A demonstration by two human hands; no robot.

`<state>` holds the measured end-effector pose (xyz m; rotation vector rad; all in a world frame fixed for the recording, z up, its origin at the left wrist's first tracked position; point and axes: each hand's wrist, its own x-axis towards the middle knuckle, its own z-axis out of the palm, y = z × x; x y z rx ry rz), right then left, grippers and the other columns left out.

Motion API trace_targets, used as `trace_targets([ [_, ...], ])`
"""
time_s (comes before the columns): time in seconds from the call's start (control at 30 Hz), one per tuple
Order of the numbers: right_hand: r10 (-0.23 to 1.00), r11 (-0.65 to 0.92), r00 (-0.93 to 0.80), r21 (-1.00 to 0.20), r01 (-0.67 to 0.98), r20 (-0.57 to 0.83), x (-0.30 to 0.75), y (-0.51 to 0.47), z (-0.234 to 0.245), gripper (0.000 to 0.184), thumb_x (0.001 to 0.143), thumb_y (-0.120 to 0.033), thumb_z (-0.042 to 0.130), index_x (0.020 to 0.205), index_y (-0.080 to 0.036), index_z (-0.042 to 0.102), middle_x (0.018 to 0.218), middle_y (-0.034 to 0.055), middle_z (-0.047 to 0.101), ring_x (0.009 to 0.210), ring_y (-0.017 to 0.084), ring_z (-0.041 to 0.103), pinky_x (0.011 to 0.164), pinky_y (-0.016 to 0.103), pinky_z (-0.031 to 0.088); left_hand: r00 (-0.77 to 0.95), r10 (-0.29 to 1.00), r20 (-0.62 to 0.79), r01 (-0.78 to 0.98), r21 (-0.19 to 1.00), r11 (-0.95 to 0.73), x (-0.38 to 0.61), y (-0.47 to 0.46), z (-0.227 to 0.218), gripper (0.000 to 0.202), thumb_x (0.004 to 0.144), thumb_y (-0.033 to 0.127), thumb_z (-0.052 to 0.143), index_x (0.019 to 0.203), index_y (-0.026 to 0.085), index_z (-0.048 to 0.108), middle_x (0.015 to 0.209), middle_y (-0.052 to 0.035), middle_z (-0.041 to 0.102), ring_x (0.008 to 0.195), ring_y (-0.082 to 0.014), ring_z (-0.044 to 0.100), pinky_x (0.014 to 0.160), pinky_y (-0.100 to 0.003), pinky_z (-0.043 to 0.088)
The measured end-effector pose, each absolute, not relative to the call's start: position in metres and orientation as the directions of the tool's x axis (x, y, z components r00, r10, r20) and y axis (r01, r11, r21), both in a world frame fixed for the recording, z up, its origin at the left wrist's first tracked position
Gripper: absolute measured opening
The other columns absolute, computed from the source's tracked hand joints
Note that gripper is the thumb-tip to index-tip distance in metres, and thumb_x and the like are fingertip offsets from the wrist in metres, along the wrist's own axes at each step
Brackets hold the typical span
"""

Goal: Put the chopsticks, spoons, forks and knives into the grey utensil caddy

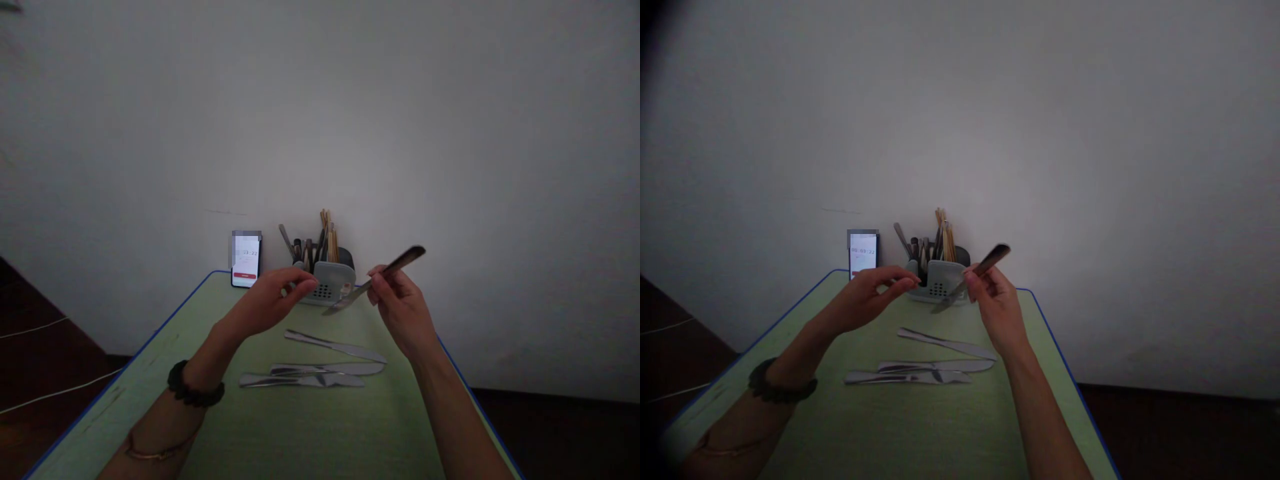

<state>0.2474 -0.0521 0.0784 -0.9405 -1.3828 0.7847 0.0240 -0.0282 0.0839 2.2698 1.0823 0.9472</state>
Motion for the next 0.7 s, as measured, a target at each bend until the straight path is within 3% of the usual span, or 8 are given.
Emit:
trace_targets([
  [0.1, 0.926, 0.378, 0.093, -0.902, -0.209, 0.366, 0.245, -0.052, 0.080, 0.022, 0.075, -0.041, 0.067, 0.081, -0.022, 0.056, 0.061, -0.0057, 0.051, 0.057, 0.009, 0.052, 0.059, 0.023, 0.046, 0.568, 0.763, 0.308, 0.483, 0.626, -0.612, 0.026, -0.030, 0.082, 0.034, 0.091, 0.041, 0.042, 0.111, 0.018, 0.059, 0.101, -0.0043, 0.066, 0.085, -0.0155, 0.059, 0.074, -0.024, 0.047],
  [0.2, 0.950, 0.311, 0.074, -0.890, -0.334, 0.304, 0.246, -0.053, 0.083, 0.026, 0.071, -0.041, 0.071, 0.078, -0.022, 0.055, 0.061, -0.0065, 0.052, 0.058, 0.009, 0.057, 0.059, 0.023, 0.050, 0.619, 0.746, 0.245, 0.487, 0.625, -0.610, 0.025, -0.030, 0.081, 0.034, 0.093, 0.041, 0.037, 0.106, 0.017, 0.057, 0.083, -0.0018, 0.063, 0.072, -0.0135, 0.057, 0.064, -0.022, 0.043],
  [0.37, 0.959, 0.265, -0.034, -0.932, -0.246, 0.282, 0.256, -0.056, 0.087, 0.028, 0.073, -0.045, 0.068, 0.081, -0.020, 0.059, 0.062, -0.0041, 0.057, 0.060, 0.011, 0.061, 0.057, 0.023, 0.051, 0.592, 0.771, 0.233, 0.552, 0.580, -0.599, 0.020, -0.027, 0.082, 0.034, 0.092, 0.043, 0.038, 0.098, 0.017, 0.059, 0.070, 0.0019, 0.056, 0.059, -0.0108, 0.047, 0.054, -0.021, 0.035],
  [0.5, 0.956, 0.270, -0.071, -0.949, -0.160, 0.284, 0.263, -0.058, 0.090, 0.030, 0.077, -0.047, 0.064, 0.083, -0.018, 0.062, 0.053, -0.0072, 0.047, 0.046, 0.009, 0.055, 0.046, 0.023, 0.046, 0.583, 0.782, 0.220, 0.567, 0.580, -0.585, 0.017, -0.027, 0.085, 0.035, 0.091, 0.045, 0.040, 0.094, 0.017, 0.060, 0.067, 0.0026, 0.055, 0.056, -0.0101, 0.045, 0.053, -0.021, 0.034],
  [0.7, 0.968, 0.212, -0.095, -0.960, -0.184, 0.232, 0.265, -0.058, 0.091, 0.040, 0.079, -0.055, 0.058, 0.083, -0.016, 0.064, 0.053, -0.0062, 0.045, 0.042, 0.009, 0.052, 0.037, 0.022, 0.043, 0.590, 0.784, 0.194, 0.590, 0.559, -0.583, 0.015, -0.025, 0.083, 0.037, 0.089, 0.049, 0.042, 0.085, 0.017, 0.059, 0.062, 0.0036, 0.051, 0.054, -0.0099, 0.044, 0.051, -0.021, 0.031],
])
